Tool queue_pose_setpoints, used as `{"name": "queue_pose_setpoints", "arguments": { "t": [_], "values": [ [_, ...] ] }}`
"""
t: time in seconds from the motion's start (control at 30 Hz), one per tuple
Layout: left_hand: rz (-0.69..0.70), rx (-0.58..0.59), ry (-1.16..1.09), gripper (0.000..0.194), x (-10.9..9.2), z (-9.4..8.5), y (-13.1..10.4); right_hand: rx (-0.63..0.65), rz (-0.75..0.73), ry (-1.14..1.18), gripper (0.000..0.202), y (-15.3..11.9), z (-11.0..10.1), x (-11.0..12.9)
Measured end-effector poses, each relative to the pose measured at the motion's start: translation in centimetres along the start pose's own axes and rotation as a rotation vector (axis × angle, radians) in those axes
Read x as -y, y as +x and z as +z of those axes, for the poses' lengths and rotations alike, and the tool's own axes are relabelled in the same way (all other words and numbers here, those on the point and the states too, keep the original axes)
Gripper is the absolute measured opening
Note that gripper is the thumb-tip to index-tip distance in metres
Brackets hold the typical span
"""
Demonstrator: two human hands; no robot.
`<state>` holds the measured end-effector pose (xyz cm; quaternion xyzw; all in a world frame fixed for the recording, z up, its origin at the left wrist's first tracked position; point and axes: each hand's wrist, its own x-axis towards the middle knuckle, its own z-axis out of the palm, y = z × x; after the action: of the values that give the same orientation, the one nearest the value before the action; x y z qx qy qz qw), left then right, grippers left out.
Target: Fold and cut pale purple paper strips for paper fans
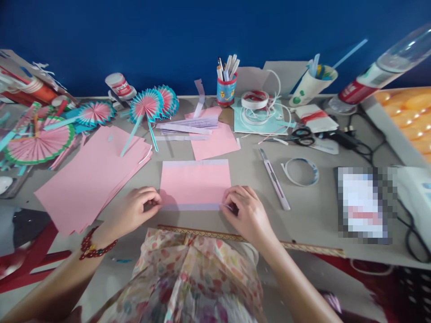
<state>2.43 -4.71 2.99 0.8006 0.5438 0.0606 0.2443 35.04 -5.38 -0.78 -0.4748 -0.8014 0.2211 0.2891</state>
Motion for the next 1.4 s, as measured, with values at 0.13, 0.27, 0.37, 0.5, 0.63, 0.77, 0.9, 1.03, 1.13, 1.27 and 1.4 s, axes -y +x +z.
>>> {"name": "queue_pose_setpoints", "arguments": {
  "t": [0.13, 0.27, 0.37, 0.5, 0.63, 0.77, 0.9, 1.03, 1.13, 1.27, 1.4],
  "values": [
    [0.0, 0.001, 0.011, 0.01, 0.0, -0.1, 0.0, -0.003, 0.003, 0.001, 0.017, -0.1, 0.0, 0.0],
    [0.006, -0.003, 0.018, 0.011, 0.0, 0.0, 0.0, -0.007, 0.006, 0.001, 0.018, -0.1, 0.0, 0.0],
    [0.009, -0.005, 0.013, 0.011, 0.0, 0.0, 0.0, -0.003, 0.007, 0.003, 0.018, -0.1, -0.1, 0.1],
    [0.012, 0.0, 0.002, 0.011, -0.1, 0.0, 0.0, -0.009, 0.003, -0.001, 0.018, 0.0, 0.0, 0.1],
    [0.009, -0.004, 0.005, 0.011, 0.1, 0.1, 0.0, -0.009, 0.005, -0.001, 0.018, 0.0, 0.0, 0.1],
    [0.012, 0.002, 0.002, 0.011, 0.2, 0.1, -0.1, -0.005, 0.007, -0.002, 0.019, -0.1, 0.0, 0.0],
    [0.011, -0.03, 0.022, 0.007, 0.1, 0.2, -0.3, 0.014, 0.024, -0.026, 0.012, -0.1, 0.0, -0.1],
    [-0.007, -0.04, 0.018, 0.005, 0.0, 0.3, -0.5, 0.049, 0.042, -0.021, 0.009, -0.3, -0.3, -0.4],
    [-0.012, -0.041, 0.003, 0.006, 0.2, 0.4, -0.4, 0.073, 0.015, 0.01, 0.014, -0.5, -0.8, -0.7],
    [-0.016, -0.037, -0.034, 0.006, 0.8, 0.7, -0.6, 0.112, -0.021, 0.064, 0.023, -1.0, -1.6, -1.3],
    [-0.025, -0.081, -0.118, 0.007, 0.9, 0.8, -1.1, 0.069, -0.007, 0.078, 0.034, -1.8, -2.0, -1.4]
  ]
}}
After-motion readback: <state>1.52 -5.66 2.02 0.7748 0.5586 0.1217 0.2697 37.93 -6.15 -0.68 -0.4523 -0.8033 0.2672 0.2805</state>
